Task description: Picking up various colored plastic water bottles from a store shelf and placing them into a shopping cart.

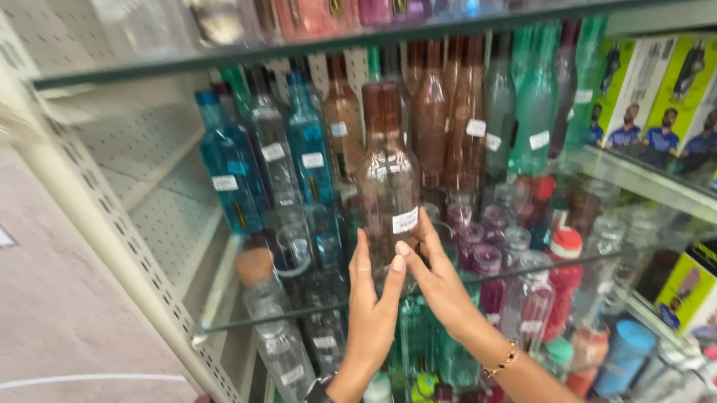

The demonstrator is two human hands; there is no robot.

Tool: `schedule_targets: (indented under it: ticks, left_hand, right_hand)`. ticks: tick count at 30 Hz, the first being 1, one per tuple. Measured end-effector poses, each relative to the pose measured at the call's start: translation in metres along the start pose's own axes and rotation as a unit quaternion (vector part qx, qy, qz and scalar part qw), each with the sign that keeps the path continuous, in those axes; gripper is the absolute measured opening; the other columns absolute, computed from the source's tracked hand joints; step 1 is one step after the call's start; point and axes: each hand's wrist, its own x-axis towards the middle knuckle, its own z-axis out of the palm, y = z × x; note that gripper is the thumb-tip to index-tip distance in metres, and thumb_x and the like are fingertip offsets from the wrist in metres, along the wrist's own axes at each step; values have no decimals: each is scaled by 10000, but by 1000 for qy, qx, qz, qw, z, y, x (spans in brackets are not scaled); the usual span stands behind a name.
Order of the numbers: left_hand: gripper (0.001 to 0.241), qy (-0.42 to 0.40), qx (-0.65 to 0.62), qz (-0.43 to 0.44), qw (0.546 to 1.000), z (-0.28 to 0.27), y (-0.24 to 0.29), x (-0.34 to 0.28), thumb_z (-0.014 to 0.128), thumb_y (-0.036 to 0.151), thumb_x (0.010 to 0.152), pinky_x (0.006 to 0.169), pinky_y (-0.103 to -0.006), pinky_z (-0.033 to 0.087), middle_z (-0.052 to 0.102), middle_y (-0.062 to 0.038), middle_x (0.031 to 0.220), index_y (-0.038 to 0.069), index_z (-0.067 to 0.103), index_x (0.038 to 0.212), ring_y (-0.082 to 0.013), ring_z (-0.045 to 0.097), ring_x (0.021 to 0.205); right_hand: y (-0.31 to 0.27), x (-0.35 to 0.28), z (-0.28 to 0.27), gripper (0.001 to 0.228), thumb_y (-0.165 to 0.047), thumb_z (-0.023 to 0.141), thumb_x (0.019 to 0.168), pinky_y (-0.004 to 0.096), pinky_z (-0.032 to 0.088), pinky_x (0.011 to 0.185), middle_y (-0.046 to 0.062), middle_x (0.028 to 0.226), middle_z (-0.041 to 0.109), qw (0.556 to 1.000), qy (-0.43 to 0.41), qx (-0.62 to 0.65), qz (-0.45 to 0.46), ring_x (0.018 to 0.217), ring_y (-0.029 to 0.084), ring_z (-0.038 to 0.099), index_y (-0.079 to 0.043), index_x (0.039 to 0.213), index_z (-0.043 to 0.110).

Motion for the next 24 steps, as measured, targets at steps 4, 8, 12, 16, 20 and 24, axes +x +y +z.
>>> schedule_targets:
  ticks: [4, 8, 12, 16, 20, 24]
  left_hand:
    - [824, -37, 9, -24, 999, -1, 36, -35, 582, 404, 986, 1183, -385, 311, 288, -162, 1639, 49, 188, 1617, -278, 354, 1508]
    - [817, -84, 38, -5, 996, 4, 53, -65, 618, 296, 994, 1213, -405, 249, 255, -183, 1685, 41, 185, 1638, -296, 267, 1565]
    - [840, -113, -9, -3, 994, 18, 50, -92, 643, 158, 961, 1219, -407, 284, 257, -207, 1677, 18, 168, 1640, -328, 306, 1556]
    - [844, -138, 9, -2, 990, 33, 32, -122, 656, 98, 966, 1243, -415, 262, 254, -225, 1684, -7, 157, 1638, -351, 295, 1573]
    - [838, -165, 6, -47, 985, 52, 2, -158, 645, 82, 963, 1267, -442, 245, 261, -250, 1698, -16, 162, 1641, -384, 286, 1588]
    - [823, -199, -16, -102, 975, 69, -29, -199, 620, 72, 1005, 1299, -459, 239, 220, -267, 1719, -20, 118, 1651, -405, 250, 1619]
  right_hand:
    - [-33, -38, -10, 859, -209, 610, 951, 355, 405, 1082, 97, 1545, 443, 1000, -9, 8, 1, 1393, 205, 447, -108, 1652, 125]
    - [-45, -72, -26, 879, -122, 644, 941, 361, 421, 1080, 93, 1565, 422, 998, 10, -53, -11, 1408, 194, 439, -84, 1647, 122]
    - [-38, -109, -45, 859, -116, 634, 965, 375, 410, 1111, 101, 1620, 375, 997, 26, -73, 1, 1406, 227, 443, -64, 1648, 116]
    - [-31, -147, -61, 873, -103, 630, 968, 380, 393, 1134, 118, 1628, 363, 995, 49, -81, 41, 1404, 242, 440, -63, 1658, 98]
    - [-13, -183, -78, 876, -51, 642, 941, 388, 408, 1134, 130, 1613, 368, 987, 80, -83, 111, 1416, 238, 445, -71, 1646, 121]
    - [16, -226, -99, 864, 30, 658, 903, 380, 437, 1100, 115, 1554, 406, 972, 106, -77, 193, 1393, 231, 466, -87, 1620, 191]
